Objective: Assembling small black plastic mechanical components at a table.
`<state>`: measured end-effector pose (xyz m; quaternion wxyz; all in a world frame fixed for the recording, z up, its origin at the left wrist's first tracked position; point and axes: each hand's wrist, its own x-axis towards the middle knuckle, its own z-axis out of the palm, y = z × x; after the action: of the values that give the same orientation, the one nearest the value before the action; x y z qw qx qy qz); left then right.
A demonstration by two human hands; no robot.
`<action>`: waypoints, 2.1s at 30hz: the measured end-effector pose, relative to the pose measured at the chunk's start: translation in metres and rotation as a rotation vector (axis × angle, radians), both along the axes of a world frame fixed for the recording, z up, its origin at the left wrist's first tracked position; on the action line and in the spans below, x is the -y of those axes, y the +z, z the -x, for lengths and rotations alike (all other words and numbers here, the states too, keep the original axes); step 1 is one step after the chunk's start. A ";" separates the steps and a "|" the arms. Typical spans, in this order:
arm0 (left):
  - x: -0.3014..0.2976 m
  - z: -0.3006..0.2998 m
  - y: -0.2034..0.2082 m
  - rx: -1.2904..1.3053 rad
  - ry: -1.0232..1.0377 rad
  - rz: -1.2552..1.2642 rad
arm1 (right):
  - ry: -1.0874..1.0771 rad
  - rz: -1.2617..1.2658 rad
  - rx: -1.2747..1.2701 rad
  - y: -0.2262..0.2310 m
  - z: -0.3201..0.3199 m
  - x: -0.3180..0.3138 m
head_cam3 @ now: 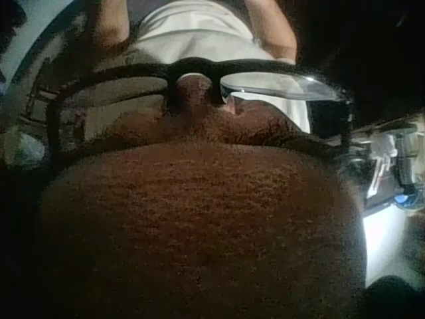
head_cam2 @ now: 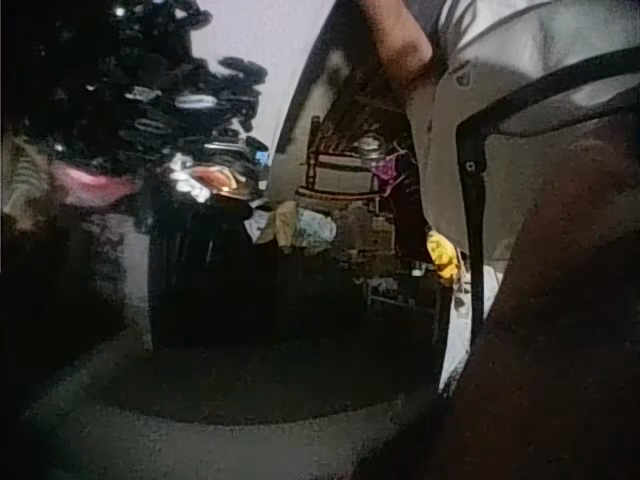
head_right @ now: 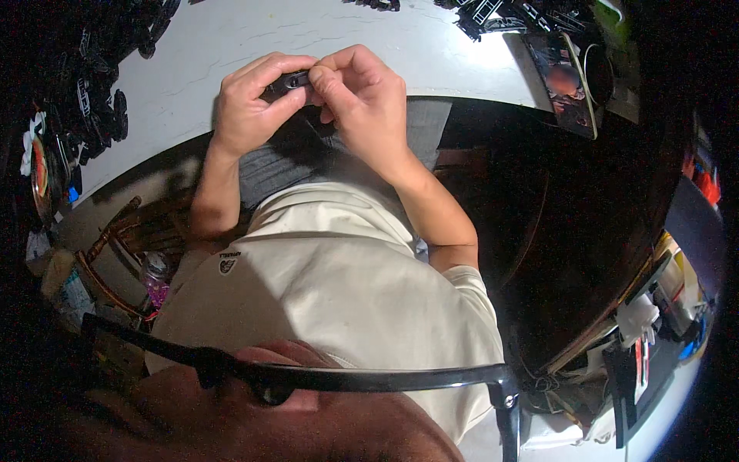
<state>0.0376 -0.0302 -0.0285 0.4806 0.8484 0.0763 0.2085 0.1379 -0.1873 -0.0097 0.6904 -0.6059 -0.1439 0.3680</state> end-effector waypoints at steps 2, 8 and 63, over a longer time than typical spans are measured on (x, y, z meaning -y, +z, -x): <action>-0.002 0.000 0.004 0.013 -0.015 0.007 | -0.003 0.019 -0.005 -0.001 0.000 0.001; -0.014 0.008 0.007 -0.084 -0.171 0.326 | 0.106 0.320 0.451 0.003 -0.011 0.006; 0.006 -0.007 0.006 -0.043 0.180 -0.103 | -0.141 -0.005 0.020 -0.002 -0.030 0.012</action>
<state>0.0448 -0.0358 -0.0223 0.4137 0.8660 0.1513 0.2364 0.1683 -0.1998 -0.0116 0.7146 -0.6165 -0.1086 0.3122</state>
